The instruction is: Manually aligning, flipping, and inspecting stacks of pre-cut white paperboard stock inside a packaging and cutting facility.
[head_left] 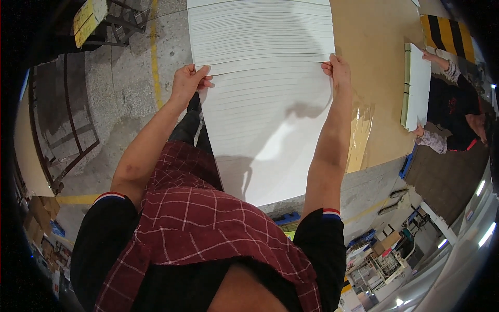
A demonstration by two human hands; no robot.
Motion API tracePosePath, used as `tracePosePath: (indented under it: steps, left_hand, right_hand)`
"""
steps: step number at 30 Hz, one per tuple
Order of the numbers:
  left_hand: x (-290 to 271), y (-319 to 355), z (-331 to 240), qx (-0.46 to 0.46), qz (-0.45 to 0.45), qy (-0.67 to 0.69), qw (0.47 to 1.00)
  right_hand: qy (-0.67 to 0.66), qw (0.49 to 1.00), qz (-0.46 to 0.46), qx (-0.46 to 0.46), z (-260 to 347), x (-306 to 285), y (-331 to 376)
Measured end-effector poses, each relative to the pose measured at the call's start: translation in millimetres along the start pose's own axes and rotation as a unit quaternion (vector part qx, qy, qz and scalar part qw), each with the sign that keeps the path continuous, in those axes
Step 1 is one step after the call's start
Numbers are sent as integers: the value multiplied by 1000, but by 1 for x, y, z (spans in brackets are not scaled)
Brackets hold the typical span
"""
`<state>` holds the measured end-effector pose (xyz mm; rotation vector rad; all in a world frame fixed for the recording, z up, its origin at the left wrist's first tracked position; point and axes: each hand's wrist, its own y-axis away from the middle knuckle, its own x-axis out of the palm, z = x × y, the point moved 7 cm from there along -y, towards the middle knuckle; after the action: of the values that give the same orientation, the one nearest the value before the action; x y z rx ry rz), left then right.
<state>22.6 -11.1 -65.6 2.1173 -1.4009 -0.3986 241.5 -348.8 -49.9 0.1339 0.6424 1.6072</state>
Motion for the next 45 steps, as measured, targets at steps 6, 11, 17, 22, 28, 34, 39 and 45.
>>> tracePosePath:
  steps: [6,11,17,22,28,34,39,45]
  left_hand:
    - [-11,7,1,2,-5,6,1000]
    - [-38,15,-25,164,-143,-130,967]
    - [-17,-21,-15,38,-43,117,991]
    - [-1,-18,-21,32,58,205,977]
    - [-27,-2,-4,41,-81,142,986]
    - [-19,-1,7,25,-41,167,985]
    - [-15,-3,7,-17,-45,189,981]
    - [-13,-7,-29,161,-31,-68,984]
  right_hand:
    - [20,999,14,21,-2,-1,-2]
    - [374,885,-173,-216,43,-9,-3]
    - [391,891,-152,-171,28,13,-20]
    - [400,851,-171,-295,31,19,-5]
    - [459,807,-233,-290,39,14,10]
    - [211,939,-200,-186,9,11,6]
    - [149,952,-195,-183,6,1,3]
    - [205,944,-240,-99,2,-22,8]
